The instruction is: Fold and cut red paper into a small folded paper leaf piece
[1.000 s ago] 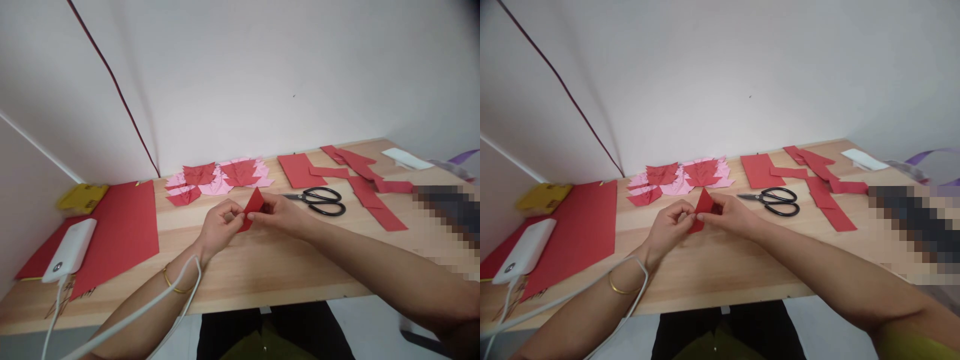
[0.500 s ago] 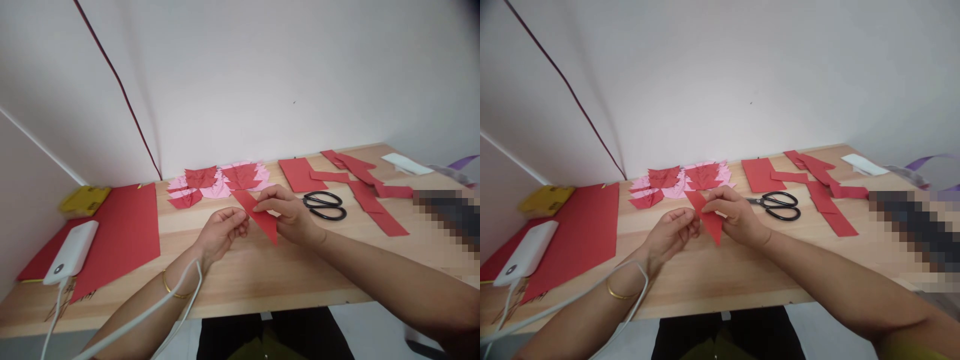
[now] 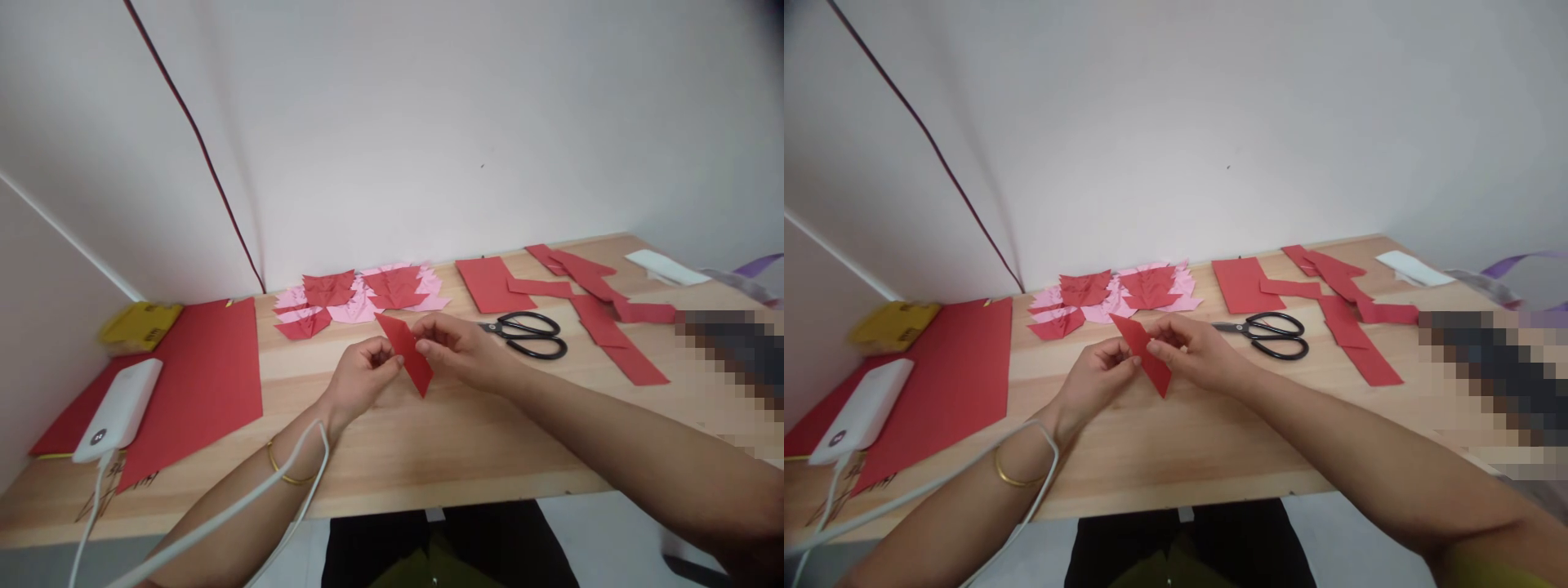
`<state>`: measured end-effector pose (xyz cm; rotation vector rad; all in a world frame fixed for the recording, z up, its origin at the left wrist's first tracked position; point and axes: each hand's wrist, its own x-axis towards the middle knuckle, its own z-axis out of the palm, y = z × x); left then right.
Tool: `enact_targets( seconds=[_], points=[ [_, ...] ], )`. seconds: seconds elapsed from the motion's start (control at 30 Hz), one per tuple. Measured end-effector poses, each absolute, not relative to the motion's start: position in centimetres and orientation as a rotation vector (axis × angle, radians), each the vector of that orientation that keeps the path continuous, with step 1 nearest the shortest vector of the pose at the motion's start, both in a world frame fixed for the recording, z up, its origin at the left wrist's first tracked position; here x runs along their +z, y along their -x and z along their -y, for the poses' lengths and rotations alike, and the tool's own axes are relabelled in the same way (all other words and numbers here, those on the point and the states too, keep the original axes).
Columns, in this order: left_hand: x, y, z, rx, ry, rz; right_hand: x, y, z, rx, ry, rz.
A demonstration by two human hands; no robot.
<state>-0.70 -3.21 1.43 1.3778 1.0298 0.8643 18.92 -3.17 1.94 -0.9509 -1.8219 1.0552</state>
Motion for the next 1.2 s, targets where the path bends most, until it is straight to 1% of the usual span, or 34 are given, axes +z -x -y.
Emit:
enact_targets(
  seconds=[0.13,0.37,0.57,0.67,0.77,0.87,1.07,1.2],
  points=[
    [1.9,0.5,3.5,0.786,-1.503,-1.043,1.7,-18.5,3.3,1.241,0.962,1.733],
    [2.3,0.7,3.6,0.694,-1.504,-1.008,2.1,-18.4,3.5,1.239,0.981,1.686],
    [2.5,0.7,3.6,0.719,-1.464,-1.031,2.5,-18.8,3.4,1.434,0.961,1.768],
    [2.3,0.7,3.5,0.776,-1.442,-1.027,2.2,-18.9,3.3,1.429,0.963,1.784],
    [2.0,0.7,3.3,0.822,-1.417,-0.961,1.6,-18.8,2.9,1.392,0.927,1.665],
    [1.7,0.7,3.2,0.861,-1.423,-0.925,1.3,-18.6,2.8,1.423,0.894,1.578],
    [1.7,0.8,3.1,0.863,-1.453,-0.973,1.7,-18.6,3.1,1.417,0.922,1.659],
    [2.2,0.8,3.3,0.838,-1.562,-1.000,1.5,-18.7,2.9,1.401,0.856,1.690]
  ],
)
